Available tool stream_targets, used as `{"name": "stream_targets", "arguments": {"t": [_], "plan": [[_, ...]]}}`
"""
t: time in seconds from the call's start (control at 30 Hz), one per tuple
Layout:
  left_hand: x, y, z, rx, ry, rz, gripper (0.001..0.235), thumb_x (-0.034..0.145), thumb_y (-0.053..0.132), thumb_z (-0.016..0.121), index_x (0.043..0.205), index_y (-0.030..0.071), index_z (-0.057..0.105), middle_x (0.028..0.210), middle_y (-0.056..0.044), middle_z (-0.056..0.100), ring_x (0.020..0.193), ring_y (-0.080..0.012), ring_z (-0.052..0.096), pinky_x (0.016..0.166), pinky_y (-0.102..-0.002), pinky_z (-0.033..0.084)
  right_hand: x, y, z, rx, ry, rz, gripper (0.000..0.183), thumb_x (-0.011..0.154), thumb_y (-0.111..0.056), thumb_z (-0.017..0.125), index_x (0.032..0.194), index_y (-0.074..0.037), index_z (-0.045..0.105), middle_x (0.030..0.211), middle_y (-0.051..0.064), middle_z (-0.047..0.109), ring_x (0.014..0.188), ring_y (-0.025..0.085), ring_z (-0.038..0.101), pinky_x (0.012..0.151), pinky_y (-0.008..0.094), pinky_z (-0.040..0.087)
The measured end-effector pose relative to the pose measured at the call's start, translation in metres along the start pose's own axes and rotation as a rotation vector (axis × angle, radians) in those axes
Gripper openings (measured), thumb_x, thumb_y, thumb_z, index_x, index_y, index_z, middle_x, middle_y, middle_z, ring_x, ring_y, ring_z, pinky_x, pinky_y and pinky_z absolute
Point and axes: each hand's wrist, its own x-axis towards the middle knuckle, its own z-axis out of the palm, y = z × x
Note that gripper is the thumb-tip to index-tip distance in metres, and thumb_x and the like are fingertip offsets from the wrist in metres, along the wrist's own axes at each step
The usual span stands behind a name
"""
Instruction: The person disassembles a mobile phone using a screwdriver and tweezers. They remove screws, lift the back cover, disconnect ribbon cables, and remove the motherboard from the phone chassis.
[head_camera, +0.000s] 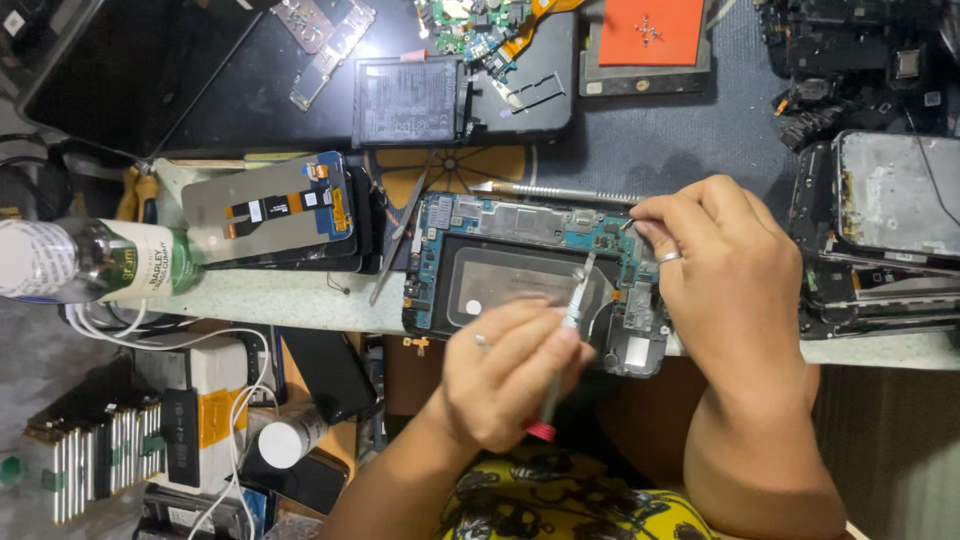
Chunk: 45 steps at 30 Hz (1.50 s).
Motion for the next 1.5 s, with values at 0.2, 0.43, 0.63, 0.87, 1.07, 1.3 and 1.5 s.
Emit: {"name": "stream_targets", "arguments": {"t": [0.2, 0.43, 0.63, 0.87, 1.07, 1.3, 1.5], "plan": [[0.01, 0.014, 0.026, 0.082, -0.014, -0.065, 0.023, 0.095, -0.001, 0.081, 0.105, -0.009, 0.062, 0.101, -0.021, 0.067, 0.088, -0.0366, 0.073, 0.082, -0.045, 0.066, 0.001, 0.001, -0.004, 0.028, -0.032, 0.005, 0.008, 0.094, -0.012, 0.078, 0.101, -0.012, 0.075, 0.094, 0.007, 0.062, 0.091, 0.03, 0.065, 0.076, 0.043, 0.051], [0.017, 0.017, 0.025, 0.147, -0.207, -0.056, 0.03, 0.094, 0.012, 0.065, 0.114, -0.009, 0.063, 0.113, -0.029, 0.065, 0.099, -0.0401, 0.072, 0.09, -0.046, 0.063, 0.003, 0.003, -0.005, 0.091, -0.041, 0.018, 0.009, 0.093, -0.012, 0.077, 0.101, -0.009, 0.074, 0.093, 0.009, 0.062, 0.09, 0.032, 0.064, 0.076, 0.043, 0.051], [0.019, 0.024, 0.027, 0.219, -0.291, -0.09, 0.034, 0.094, 0.014, 0.065, 0.119, -0.01, 0.063, 0.117, -0.029, 0.064, 0.103, -0.0408, 0.07, 0.093, -0.045, 0.062, 0.003, 0.004, -0.006, 0.108, -0.045, 0.006, 0.009, 0.094, -0.011, 0.077, 0.101, -0.008, 0.074, 0.094, 0.01, 0.062, 0.09, 0.032, 0.064, 0.077, 0.044, 0.051], [0.021, 0.027, 0.03, 0.254, -0.281, -0.11, 0.028, 0.096, 0.009, 0.068, 0.118, -0.008, 0.064, 0.114, -0.027, 0.065, 0.1, -0.0397, 0.071, 0.091, -0.043, 0.062, 0.004, 0.004, -0.007, 0.111, -0.042, 0.007, 0.009, 0.093, -0.01, 0.076, 0.102, -0.009, 0.073, 0.093, 0.009, 0.062, 0.09, 0.032, 0.064, 0.076, 0.043, 0.051], [0.021, 0.026, 0.032, 0.249, -0.265, -0.115, 0.029, 0.094, 0.008, 0.069, 0.116, -0.009, 0.064, 0.113, -0.027, 0.065, 0.098, -0.0388, 0.071, 0.089, -0.043, 0.062, 0.003, 0.003, -0.007, 0.117, -0.034, 0.015, 0.01, 0.093, -0.01, 0.077, 0.102, -0.009, 0.073, 0.094, 0.009, 0.062, 0.09, 0.032, 0.064, 0.076, 0.043, 0.052], [0.025, 0.027, 0.036, 0.325, -0.256, -0.102, 0.027, 0.095, 0.009, 0.066, 0.115, -0.009, 0.065, 0.11, -0.026, 0.067, 0.095, -0.0382, 0.071, 0.088, -0.043, 0.062, 0.004, 0.004, -0.007, 0.108, -0.036, 0.008, 0.01, 0.093, -0.01, 0.077, 0.102, -0.009, 0.073, 0.094, 0.009, 0.063, 0.091, 0.032, 0.064, 0.077, 0.043, 0.052], [0.026, 0.029, 0.043, 0.397, -0.218, -0.075, 0.018, 0.098, 0.01, 0.065, 0.109, -0.003, 0.068, 0.109, -0.026, 0.069, 0.09, -0.0358, 0.071, 0.085, -0.043, 0.062, 0.004, 0.003, -0.007, 0.092, -0.032, -0.002, 0.01, 0.092, -0.01, 0.077, 0.101, -0.009, 0.073, 0.095, 0.008, 0.062, 0.091, 0.031, 0.064, 0.077, 0.043, 0.052]]}}
